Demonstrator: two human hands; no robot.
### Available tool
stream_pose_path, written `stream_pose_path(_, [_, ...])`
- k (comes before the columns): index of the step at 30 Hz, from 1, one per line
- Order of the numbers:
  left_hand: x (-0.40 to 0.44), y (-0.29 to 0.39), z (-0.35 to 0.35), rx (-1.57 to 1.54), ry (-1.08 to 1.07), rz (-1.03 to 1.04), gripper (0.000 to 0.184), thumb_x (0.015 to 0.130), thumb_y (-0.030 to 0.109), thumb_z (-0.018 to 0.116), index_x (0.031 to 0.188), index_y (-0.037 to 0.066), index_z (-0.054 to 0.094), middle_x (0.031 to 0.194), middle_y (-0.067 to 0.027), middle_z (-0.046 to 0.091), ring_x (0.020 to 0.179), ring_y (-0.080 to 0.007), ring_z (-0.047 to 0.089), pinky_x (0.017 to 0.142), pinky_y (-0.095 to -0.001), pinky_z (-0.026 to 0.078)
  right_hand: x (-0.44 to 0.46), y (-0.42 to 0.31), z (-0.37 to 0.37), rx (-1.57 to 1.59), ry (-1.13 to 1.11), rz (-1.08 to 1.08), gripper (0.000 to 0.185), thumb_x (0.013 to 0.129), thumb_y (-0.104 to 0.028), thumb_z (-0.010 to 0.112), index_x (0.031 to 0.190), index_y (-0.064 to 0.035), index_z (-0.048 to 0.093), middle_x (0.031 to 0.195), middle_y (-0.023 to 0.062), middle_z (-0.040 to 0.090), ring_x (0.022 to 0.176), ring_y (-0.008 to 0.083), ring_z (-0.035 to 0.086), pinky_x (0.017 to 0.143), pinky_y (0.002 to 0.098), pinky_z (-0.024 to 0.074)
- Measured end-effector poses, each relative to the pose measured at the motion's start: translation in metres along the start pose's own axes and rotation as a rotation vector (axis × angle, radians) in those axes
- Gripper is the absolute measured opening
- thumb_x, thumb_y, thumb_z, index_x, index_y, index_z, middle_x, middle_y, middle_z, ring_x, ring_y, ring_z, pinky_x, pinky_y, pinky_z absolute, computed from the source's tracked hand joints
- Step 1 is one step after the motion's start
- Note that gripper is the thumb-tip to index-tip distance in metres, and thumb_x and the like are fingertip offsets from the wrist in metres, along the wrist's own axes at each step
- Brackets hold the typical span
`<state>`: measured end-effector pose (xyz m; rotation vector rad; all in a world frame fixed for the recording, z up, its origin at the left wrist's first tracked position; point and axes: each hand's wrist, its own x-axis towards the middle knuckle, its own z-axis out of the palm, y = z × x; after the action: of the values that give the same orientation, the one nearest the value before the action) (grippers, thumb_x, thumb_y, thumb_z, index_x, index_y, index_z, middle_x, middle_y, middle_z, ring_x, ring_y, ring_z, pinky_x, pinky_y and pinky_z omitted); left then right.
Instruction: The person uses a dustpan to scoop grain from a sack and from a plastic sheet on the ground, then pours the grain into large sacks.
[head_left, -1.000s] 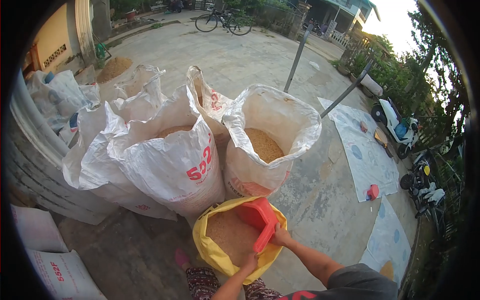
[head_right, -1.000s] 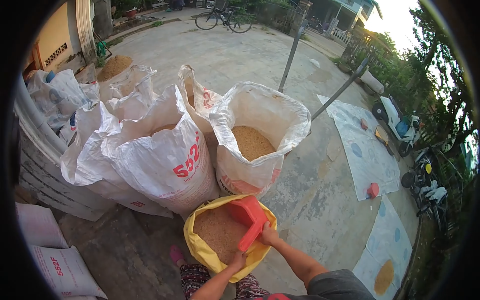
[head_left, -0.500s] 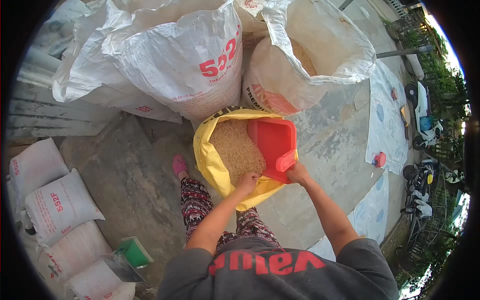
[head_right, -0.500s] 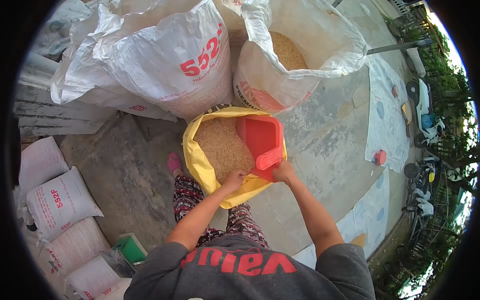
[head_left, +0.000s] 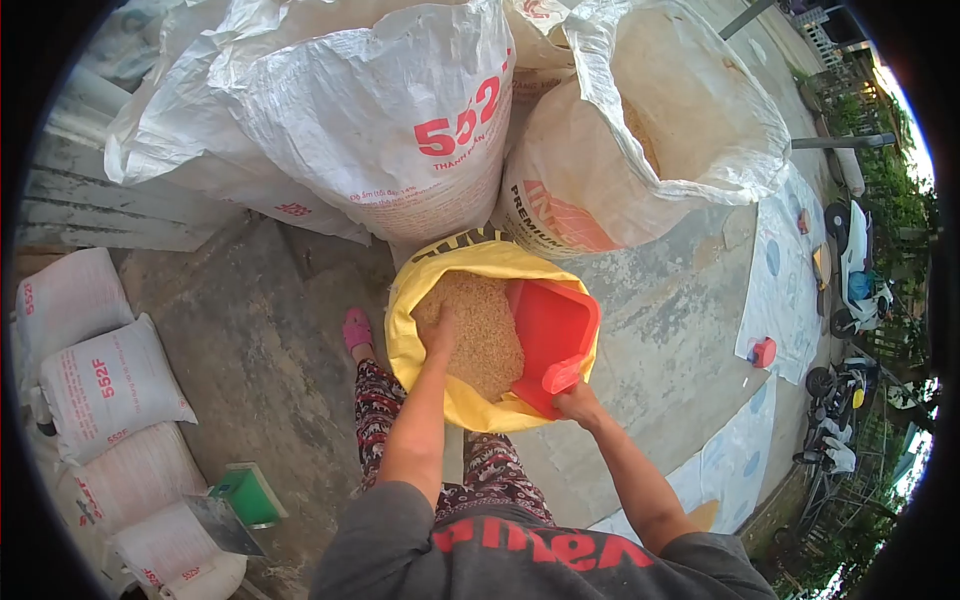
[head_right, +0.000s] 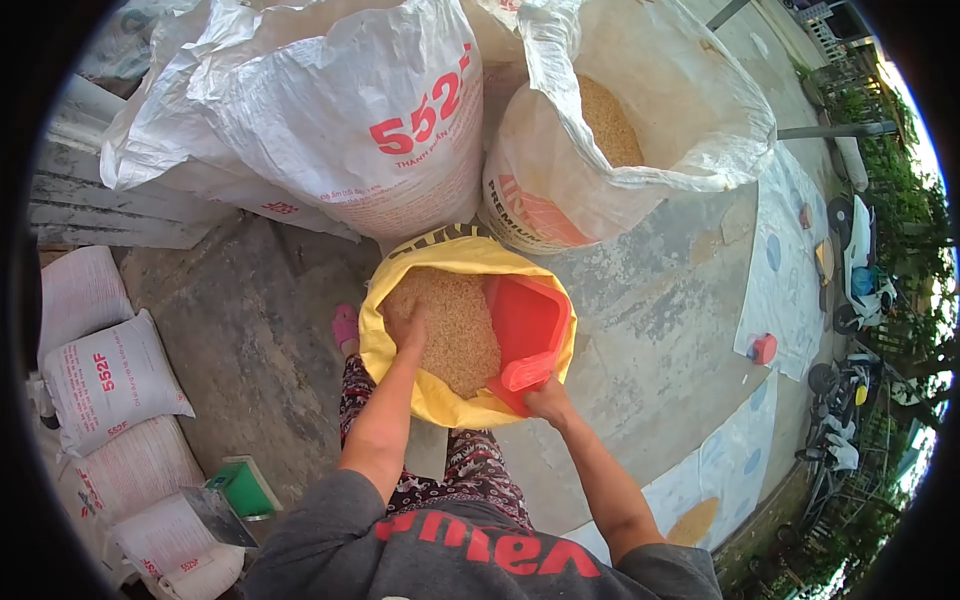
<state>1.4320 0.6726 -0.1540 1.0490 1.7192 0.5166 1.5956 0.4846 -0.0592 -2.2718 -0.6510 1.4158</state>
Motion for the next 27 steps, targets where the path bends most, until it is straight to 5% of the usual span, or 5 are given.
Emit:
stream_pose_path(8, [-0.009, 0.046, 0.017, 0.379, -0.245, -0.166, 0.078, 0.074, 0.053, 0.05, 0.132, 0.009, 0.023, 0.133, -0.0247, 0.022, 0.124, -0.033, 0.022, 0.101, -0.037, 0.02, 0.011, 0.009, -0.006, 0.084, -0.041, 0.146, 0.035, 0.065, -0.002, 0.051, 0.1, -0.0031, 0.052, 0.084, 0.0062, 0.057, 0.071, 0.0164, 0.057, 0.053, 0.0285, 0.0471])
stream_pose_path(13, [0.078, 0.032, 0.005, 0.662, -0.307, 0.369, 0.063, 0.078, 0.053, 0.041, 0.123, 0.009, 0.04, 0.129, -0.0152, 0.036, 0.12, -0.0325, 0.031, 0.098, -0.0394, 0.025, 0.021, 0.023, 0.0, 0.091, 0.056, 0.091, 0.036, 0.064, -0.008, 0.053, 0.1, -0.0022, 0.053, 0.086, 0.0116, 0.06, 0.082, 0.023, 0.059, 0.069, 0.0314, 0.0466])
stream_pose_path(20, [0.02, 0.03, 0.046, 0.86, -0.436, -0.113, 0.074, 0.078, 0.058, 0.034, 0.132, 0.009, 0.027, 0.138, -0.017, 0.015, 0.126, -0.0369, 0.015, 0.103, -0.0435, 0.014, 0.025, 0.021, 0.001, 0.153, -0.06, 0.17, 0.037, 0.064, -0.007, 0.052, 0.1, -0.0018, 0.054, 0.088, 0.0125, 0.06, 0.085, 0.0226, 0.058, 0.071, 0.0316, 0.046])
stream_pose_path(22, [0.013, 0.025, 0.058, 0.296, -0.659, -0.243, 0.078, 0.077, 0.061, 0.032, 0.134, 0.01, 0.02, 0.141, -0.0146, 0.007, 0.129, -0.0315, 0.007, 0.103, -0.0443, 0.007, 0.02, 0.02, -0.004, 0.139, -0.031, 0.184, 0.036, 0.064, -0.007, 0.052, 0.1, -0.0015, 0.054, 0.088, 0.0128, 0.06, 0.085, 0.0229, 0.058, 0.071, 0.0315, 0.046])
stream_pose_path(27, [0.055, 0.053, 0.005, 0.781, -0.358, 0.023, 0.077, 0.078, 0.058, 0.034, 0.135, 0.011, 0.016, 0.14, -0.0164, 0.011, 0.129, -0.032, 0.008, 0.104, -0.0422, 0.008, 0.024, 0.026, 0.001, 0.054, 0.033, 0.094, 0.034, 0.066, -0.01, 0.053, 0.099, -0.0013, 0.053, 0.089, 0.0165, 0.06, 0.087, 0.0269, 0.058, 0.072, 0.0322, 0.0453])
